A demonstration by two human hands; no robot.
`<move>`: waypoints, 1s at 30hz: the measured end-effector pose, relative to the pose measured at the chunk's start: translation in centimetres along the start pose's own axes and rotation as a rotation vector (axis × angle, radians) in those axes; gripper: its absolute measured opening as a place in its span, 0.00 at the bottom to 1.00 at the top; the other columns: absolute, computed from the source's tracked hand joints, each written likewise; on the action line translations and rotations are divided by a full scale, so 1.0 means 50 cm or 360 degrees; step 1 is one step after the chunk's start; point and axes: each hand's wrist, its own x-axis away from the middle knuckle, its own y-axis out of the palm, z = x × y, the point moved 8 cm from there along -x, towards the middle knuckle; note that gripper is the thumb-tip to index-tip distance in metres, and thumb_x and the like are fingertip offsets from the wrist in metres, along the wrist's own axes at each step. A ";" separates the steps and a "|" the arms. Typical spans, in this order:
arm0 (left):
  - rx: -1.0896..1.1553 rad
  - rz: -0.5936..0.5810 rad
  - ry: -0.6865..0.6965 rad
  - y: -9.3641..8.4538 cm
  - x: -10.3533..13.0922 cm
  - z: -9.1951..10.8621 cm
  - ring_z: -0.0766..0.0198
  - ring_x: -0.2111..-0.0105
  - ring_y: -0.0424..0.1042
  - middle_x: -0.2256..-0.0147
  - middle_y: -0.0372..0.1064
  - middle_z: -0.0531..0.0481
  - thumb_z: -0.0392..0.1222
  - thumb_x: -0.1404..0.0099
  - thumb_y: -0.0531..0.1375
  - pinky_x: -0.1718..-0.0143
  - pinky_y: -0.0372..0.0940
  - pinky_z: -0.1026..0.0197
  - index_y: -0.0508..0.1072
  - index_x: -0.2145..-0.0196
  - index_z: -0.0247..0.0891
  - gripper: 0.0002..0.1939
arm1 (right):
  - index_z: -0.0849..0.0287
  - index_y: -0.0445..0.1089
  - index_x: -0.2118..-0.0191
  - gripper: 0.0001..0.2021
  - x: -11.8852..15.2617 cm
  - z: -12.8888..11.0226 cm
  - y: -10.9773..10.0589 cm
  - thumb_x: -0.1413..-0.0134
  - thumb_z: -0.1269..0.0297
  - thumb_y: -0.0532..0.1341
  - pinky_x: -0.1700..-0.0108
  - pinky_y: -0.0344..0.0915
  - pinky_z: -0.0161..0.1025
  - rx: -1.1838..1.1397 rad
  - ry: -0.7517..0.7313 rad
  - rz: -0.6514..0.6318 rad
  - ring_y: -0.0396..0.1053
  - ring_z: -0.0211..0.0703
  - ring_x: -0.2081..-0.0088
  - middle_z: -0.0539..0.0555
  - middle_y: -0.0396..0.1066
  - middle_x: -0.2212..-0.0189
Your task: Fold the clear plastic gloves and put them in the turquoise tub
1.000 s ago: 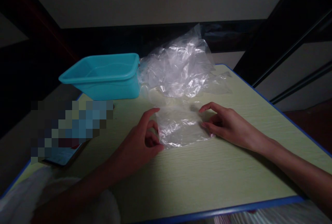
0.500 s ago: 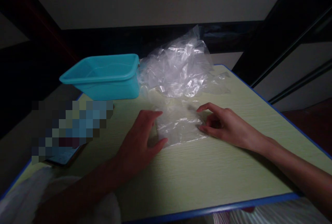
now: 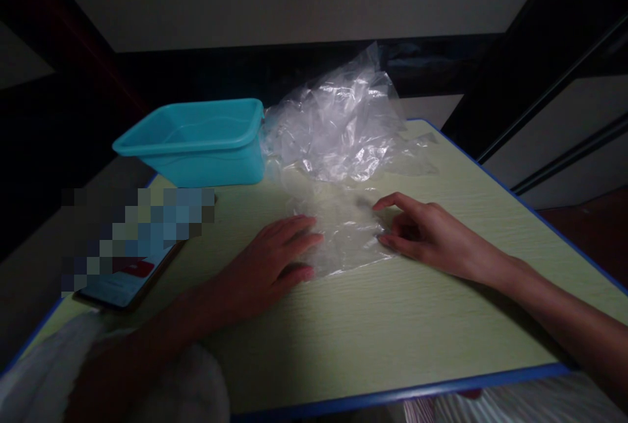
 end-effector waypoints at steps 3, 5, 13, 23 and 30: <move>0.0094 0.0017 0.0026 -0.015 0.001 -0.003 0.56 0.42 0.54 0.42 0.57 0.44 0.38 0.34 0.51 0.41 0.51 0.51 0.67 0.48 0.38 0.17 | 0.59 0.58 0.54 0.15 0.001 0.003 0.001 0.48 0.65 0.56 0.78 0.53 0.33 -0.0021 0.0004 -0.0001 0.57 0.34 0.81 0.43 0.60 0.83; 0.0150 0.0021 0.0030 -0.023 0.002 -0.006 0.56 0.41 0.55 0.42 0.57 0.45 0.40 0.33 0.50 0.41 0.51 0.52 0.67 0.49 0.39 0.16 | 0.60 0.58 0.54 0.15 0.001 0.003 0.003 0.48 0.65 0.56 0.78 0.53 0.33 -0.0030 -0.0001 -0.0007 0.57 0.34 0.82 0.42 0.59 0.83; 0.0169 -0.0062 0.0052 -0.004 0.004 -0.006 0.53 0.42 0.55 0.42 0.56 0.43 0.47 0.36 0.56 0.43 0.52 0.49 0.67 0.48 0.40 0.19 | 0.60 0.58 0.54 0.15 0.001 0.001 0.004 0.48 0.64 0.56 0.78 0.54 0.33 -0.0050 0.0000 -0.0026 0.56 0.34 0.82 0.43 0.59 0.83; 0.0124 0.0032 0.0075 -0.008 0.004 -0.001 0.54 0.41 0.53 0.41 0.54 0.42 0.38 0.34 0.52 0.42 0.52 0.49 0.65 0.47 0.37 0.18 | 0.61 0.58 0.54 0.15 0.001 0.000 0.003 0.48 0.65 0.56 0.78 0.54 0.33 -0.0048 -0.0014 -0.0026 0.56 0.33 0.82 0.43 0.59 0.83; -0.0053 0.0002 0.0289 0.003 0.006 0.030 0.53 0.38 0.47 0.38 0.49 0.40 0.45 0.33 0.51 0.40 0.46 0.48 0.60 0.44 0.35 0.22 | 0.61 0.58 0.51 0.18 0.006 -0.009 -0.004 0.49 0.66 0.57 0.78 0.54 0.32 0.0073 -0.0065 0.0019 0.59 0.34 0.82 0.43 0.61 0.82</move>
